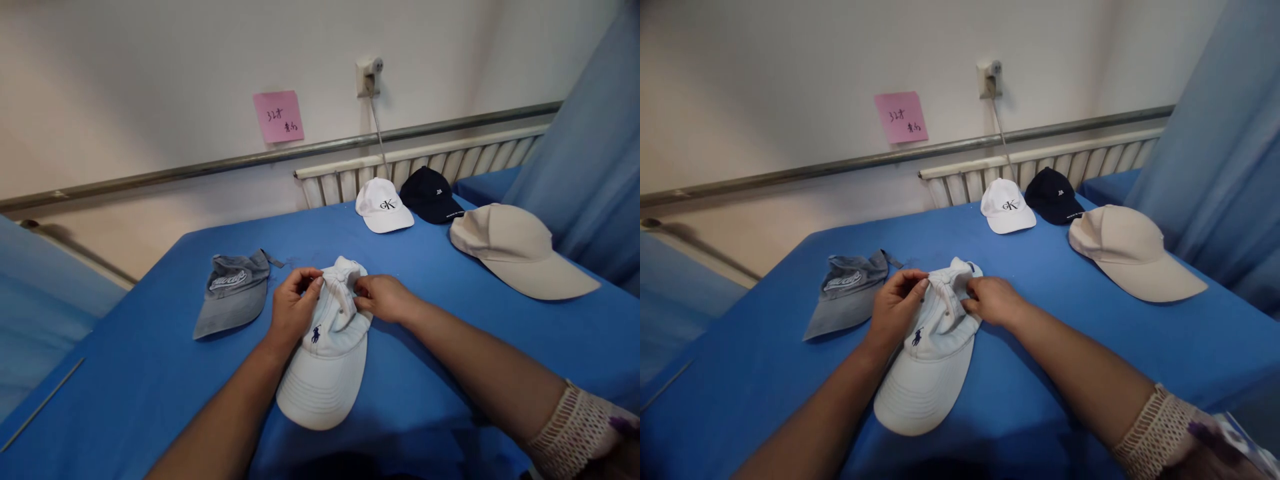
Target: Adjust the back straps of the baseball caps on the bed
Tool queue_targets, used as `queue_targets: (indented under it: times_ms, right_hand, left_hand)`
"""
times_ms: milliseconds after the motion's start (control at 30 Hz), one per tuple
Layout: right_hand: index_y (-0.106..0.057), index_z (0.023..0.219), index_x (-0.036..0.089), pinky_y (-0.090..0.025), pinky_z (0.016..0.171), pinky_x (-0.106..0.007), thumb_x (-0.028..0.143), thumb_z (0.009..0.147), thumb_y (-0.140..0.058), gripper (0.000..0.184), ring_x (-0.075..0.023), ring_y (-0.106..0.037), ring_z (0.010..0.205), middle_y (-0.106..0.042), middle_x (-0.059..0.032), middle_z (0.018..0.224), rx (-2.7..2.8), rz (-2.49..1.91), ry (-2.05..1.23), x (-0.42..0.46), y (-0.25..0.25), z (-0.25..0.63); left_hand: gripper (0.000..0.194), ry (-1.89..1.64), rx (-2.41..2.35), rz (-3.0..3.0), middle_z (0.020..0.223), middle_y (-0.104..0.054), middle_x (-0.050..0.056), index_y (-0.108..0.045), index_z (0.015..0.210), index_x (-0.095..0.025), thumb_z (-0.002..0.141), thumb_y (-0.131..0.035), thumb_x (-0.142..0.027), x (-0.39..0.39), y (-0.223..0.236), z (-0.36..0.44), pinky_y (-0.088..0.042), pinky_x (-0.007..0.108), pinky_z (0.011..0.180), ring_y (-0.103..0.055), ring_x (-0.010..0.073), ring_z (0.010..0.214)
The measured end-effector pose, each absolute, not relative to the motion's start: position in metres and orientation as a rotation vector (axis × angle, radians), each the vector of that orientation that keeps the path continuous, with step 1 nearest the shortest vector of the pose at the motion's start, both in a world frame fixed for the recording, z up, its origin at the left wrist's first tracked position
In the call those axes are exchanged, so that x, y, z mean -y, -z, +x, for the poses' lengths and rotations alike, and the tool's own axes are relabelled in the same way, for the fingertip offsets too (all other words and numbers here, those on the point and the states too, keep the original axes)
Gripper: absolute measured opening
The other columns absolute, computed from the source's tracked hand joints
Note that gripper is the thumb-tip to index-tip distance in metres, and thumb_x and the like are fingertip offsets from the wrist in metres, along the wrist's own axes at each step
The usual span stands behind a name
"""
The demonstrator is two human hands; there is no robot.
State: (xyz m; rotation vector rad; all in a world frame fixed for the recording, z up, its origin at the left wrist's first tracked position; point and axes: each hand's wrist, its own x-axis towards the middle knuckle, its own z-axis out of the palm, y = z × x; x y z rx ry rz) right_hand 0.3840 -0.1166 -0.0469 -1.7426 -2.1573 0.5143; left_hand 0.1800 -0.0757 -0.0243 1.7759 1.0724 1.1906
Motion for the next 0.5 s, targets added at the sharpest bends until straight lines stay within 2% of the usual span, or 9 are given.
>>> queue_targets:
  times_ms: [267,400,500]
  right_hand:
    - [-0.061,0.078,0.021,-0.027,0.055,-0.028,0.025,0.079,-0.057,0.006,-0.0166,-0.059,0.069,-0.069,-0.0042,0.083,2.169,-1.767,-0.476,0.118,0.046,0.373]
    - [-0.053,0.073,0.021,-0.033,0.056,-0.025,0.026,0.076,-0.058,0.007,-0.0138,-0.051,0.061,-0.061,0.0005,0.07,1.816,-1.609,-0.503,0.12,0.042,0.389]
    - [-0.048,0.073,0.022,-0.038,0.058,-0.025,0.027,0.078,-0.055,0.01,-0.0127,-0.049,0.061,-0.057,0.0011,0.07,1.518,-1.342,-0.559,0.122,0.038,0.402]
  left_hand:
    - [0.018,-1.183,-1.083,1.791,0.081,-0.067,0.002,-0.069,0.089,-0.018,0.076,-0.069,-0.031,0.072,0.027,0.178,-0.045,0.024,0.066,-0.058,0.0134,0.071]
    - [0.017,-1.287,-1.111,1.772,0.078,-0.066,0.001,-0.069,0.089,-0.019,0.077,-0.068,-0.031,0.067,0.025,0.174,-0.044,0.023,0.062,-0.057,0.0123,0.067]
    - [0.016,-1.359,-1.102,1.758,0.081,-0.067,0.001,-0.068,0.089,-0.019,0.078,-0.068,-0.03,0.065,0.022,0.172,-0.045,0.023,0.065,-0.058,0.0127,0.071]
